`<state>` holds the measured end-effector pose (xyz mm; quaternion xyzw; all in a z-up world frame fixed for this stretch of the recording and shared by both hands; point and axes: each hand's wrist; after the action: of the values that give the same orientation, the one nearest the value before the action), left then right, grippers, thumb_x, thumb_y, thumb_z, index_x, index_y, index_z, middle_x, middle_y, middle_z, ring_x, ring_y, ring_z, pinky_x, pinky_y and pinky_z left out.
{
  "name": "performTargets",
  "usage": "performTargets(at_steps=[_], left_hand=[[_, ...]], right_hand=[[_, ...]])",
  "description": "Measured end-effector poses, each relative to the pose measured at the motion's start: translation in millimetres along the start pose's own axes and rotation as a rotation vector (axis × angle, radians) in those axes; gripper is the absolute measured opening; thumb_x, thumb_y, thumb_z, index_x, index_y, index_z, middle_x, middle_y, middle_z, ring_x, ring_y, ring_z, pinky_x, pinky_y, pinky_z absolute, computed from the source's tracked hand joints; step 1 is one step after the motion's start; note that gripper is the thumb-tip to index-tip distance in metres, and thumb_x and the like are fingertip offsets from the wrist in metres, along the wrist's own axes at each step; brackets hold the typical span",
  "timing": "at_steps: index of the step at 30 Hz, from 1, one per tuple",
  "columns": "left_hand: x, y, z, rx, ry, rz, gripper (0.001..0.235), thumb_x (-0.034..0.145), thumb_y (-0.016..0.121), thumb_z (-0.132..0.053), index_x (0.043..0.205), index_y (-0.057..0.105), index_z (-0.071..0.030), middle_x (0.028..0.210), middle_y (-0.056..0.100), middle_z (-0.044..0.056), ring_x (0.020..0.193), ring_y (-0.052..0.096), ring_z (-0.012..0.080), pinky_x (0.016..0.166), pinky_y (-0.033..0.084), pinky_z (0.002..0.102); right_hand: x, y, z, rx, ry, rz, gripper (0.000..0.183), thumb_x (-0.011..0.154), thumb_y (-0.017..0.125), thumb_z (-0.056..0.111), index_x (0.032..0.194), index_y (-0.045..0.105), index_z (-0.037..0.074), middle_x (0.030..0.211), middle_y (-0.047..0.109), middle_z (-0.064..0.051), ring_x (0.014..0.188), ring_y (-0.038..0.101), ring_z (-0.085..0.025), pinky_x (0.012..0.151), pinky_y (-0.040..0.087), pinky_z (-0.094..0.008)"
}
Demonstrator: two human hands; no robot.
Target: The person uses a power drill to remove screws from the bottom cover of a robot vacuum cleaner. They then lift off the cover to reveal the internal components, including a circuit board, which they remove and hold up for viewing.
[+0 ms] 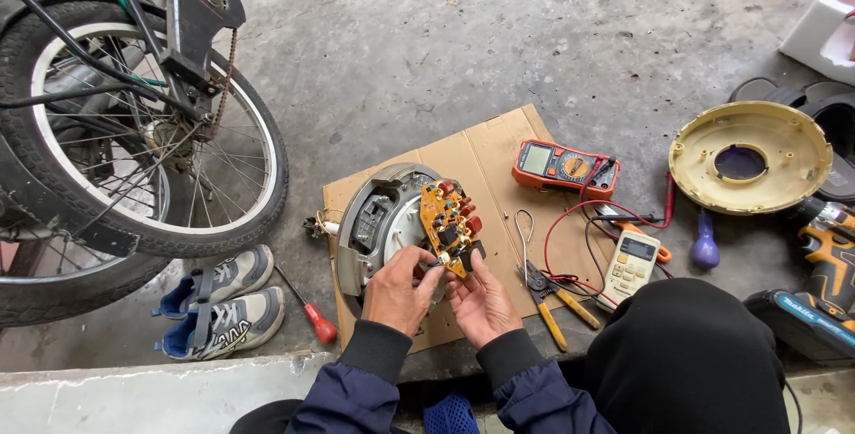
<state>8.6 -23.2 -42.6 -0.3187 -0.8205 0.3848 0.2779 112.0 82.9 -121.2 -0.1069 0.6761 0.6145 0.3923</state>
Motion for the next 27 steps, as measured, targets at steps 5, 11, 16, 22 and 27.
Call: performTargets(at_steps=[5,11,16,22,27], left_hand=[[7.6,-8.2,-8.1,0.026,-0.138,0.156,0.029,0.087,0.082,-0.048,0.092,0.076,-0.020,0.098,0.078,-0.007,0.075,0.071,0.0154,0.074,0.058,0.037],[11.5,1.3,-5.8,0.074,-0.217,0.194,0.031,0.097,0.074,-0.044,0.084,0.067,-0.018,0.095,0.067,-0.001,0.083,0.068,0.0233,0.077,0.055,0.045],[13.8,-5.4,-16.8,-0.019,-0.297,0.227,0.029,0.098,0.076,-0.039,0.081,0.067,-0.017,0.090,0.066,-0.003,0.080,0.066,0.0167,0.078,0.056,0.037],[10.0,-9.9,-17.3,-0.088,-0.235,0.218,0.029,0.100,0.074,-0.037,0.081,0.064,-0.018,0.088,0.066,-0.003,0.075,0.063,0.0147,0.075,0.056,0.035],[6.5,-17.4,-11.9,-0.173,-0.268,0.223,0.024,0.096,0.070,-0.033,0.081,0.060,-0.017,0.081,0.063,-0.004,0.076,0.057,0.0146,0.075,0.050,0.034]], right_hand=[[-0.1,0.0,-3.6,0.042,-0.003,0.015,0.034,0.096,0.083,0.025,0.124,0.076,0.008,0.116,0.078,-0.012,0.100,0.075,-0.023,0.088,0.065,-0.033],[-2.1,4.7,-6.8,0.073,0.003,0.011,0.042,0.094,0.083,0.029,0.128,0.075,0.005,0.120,0.080,-0.015,0.100,0.077,-0.025,0.092,0.066,-0.035],[1.1,3.1,-7.3,0.085,-0.003,0.010,0.037,0.097,0.082,0.027,0.126,0.074,0.006,0.117,0.076,-0.014,0.100,0.074,-0.026,0.092,0.066,-0.037],[-1.6,9.4,-9.8,0.138,-0.033,-0.003,0.032,0.097,0.081,0.022,0.125,0.074,0.008,0.122,0.077,-0.013,0.109,0.074,-0.029,0.096,0.063,-0.040],[16.6,-3.7,-6.9,0.194,-0.025,0.001,0.036,0.099,0.079,0.023,0.130,0.073,0.005,0.119,0.076,-0.017,0.103,0.070,-0.027,0.093,0.062,-0.039]])
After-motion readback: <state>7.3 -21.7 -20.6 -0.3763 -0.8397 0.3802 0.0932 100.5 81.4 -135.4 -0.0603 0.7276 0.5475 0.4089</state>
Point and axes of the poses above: each hand's wrist, its own x-axis towards the middle knuckle, its own y-axis out of the palm, z = x × y
